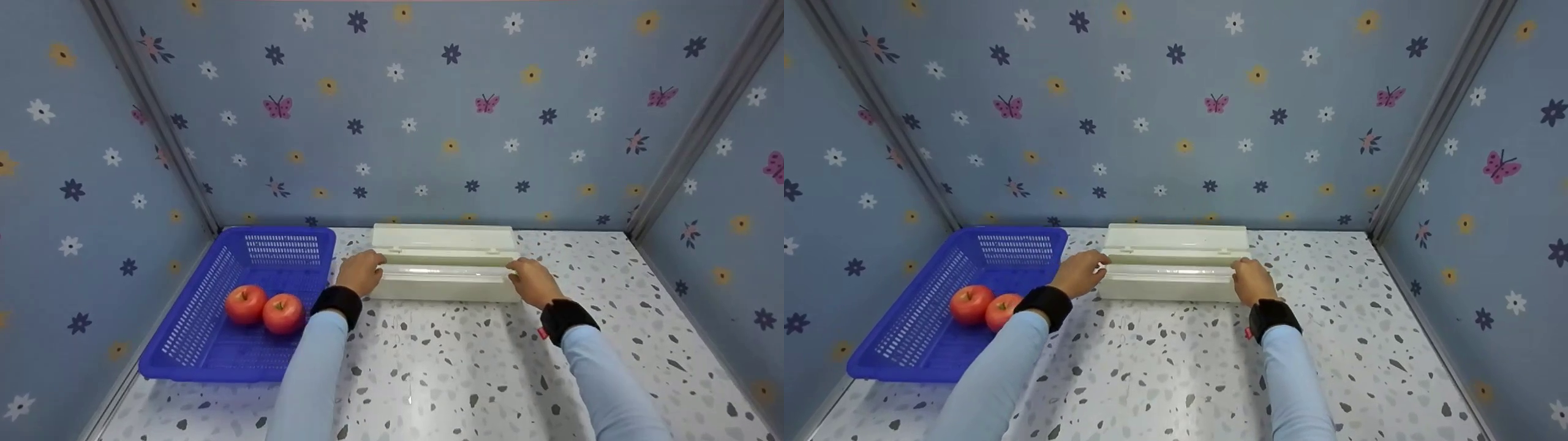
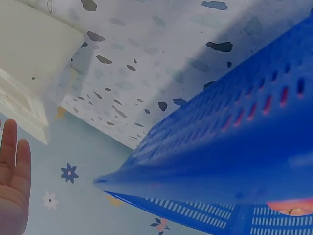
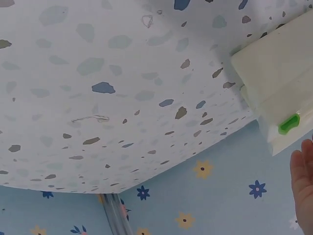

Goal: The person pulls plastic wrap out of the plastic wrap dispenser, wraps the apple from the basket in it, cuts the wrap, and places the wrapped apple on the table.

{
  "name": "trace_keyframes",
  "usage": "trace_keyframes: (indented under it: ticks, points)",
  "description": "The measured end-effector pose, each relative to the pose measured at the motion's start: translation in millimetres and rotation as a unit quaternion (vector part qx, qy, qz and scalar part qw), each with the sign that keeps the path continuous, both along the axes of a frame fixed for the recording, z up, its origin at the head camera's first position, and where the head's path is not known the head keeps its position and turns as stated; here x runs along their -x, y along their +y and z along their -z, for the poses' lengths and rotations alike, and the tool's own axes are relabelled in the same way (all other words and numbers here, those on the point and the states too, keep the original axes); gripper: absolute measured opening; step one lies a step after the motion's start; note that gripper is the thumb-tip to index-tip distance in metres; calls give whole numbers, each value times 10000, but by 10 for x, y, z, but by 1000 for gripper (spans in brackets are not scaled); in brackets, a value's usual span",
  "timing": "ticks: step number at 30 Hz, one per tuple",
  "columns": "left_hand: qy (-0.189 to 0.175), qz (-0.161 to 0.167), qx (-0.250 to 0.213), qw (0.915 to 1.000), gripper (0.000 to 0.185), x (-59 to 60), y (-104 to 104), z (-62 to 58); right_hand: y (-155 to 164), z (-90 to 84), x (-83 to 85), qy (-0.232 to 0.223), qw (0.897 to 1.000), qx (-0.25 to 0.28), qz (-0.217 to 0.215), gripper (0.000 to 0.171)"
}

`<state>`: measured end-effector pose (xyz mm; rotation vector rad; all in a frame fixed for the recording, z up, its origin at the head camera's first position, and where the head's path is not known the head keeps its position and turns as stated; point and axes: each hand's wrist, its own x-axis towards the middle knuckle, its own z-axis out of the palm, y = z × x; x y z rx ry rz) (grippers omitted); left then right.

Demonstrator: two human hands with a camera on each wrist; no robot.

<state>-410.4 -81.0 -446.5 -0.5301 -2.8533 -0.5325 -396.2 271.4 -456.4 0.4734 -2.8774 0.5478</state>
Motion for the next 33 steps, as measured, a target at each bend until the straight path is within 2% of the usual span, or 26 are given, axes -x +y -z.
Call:
trace_keyframes:
  ticks: [7,13,18,21,28,33]
  points:
    - [136,172,259,9994,26,149,115,20,-59,-13,132,-337,9991,-240,-109,28]
    - [6,399,473,9981,33,281,190,118,-83,18,228,-645,9966,-417,-295,29]
    - [91,410,467,9980,27,352,216,192,-84,47,309,-744,9936,-594,-601,26]
    - [164,313,555,9978,23,353,248,227,-49,68,322,-774,9930,-615,-647,23]
    - [-74,285,484,9984,22,338,278,246,-7,90,338,-723,9924,-603,-787,13]
    - [4,191,460,9988,18,361,282,257,-33,73,369,-833,9921,-489,-796,21]
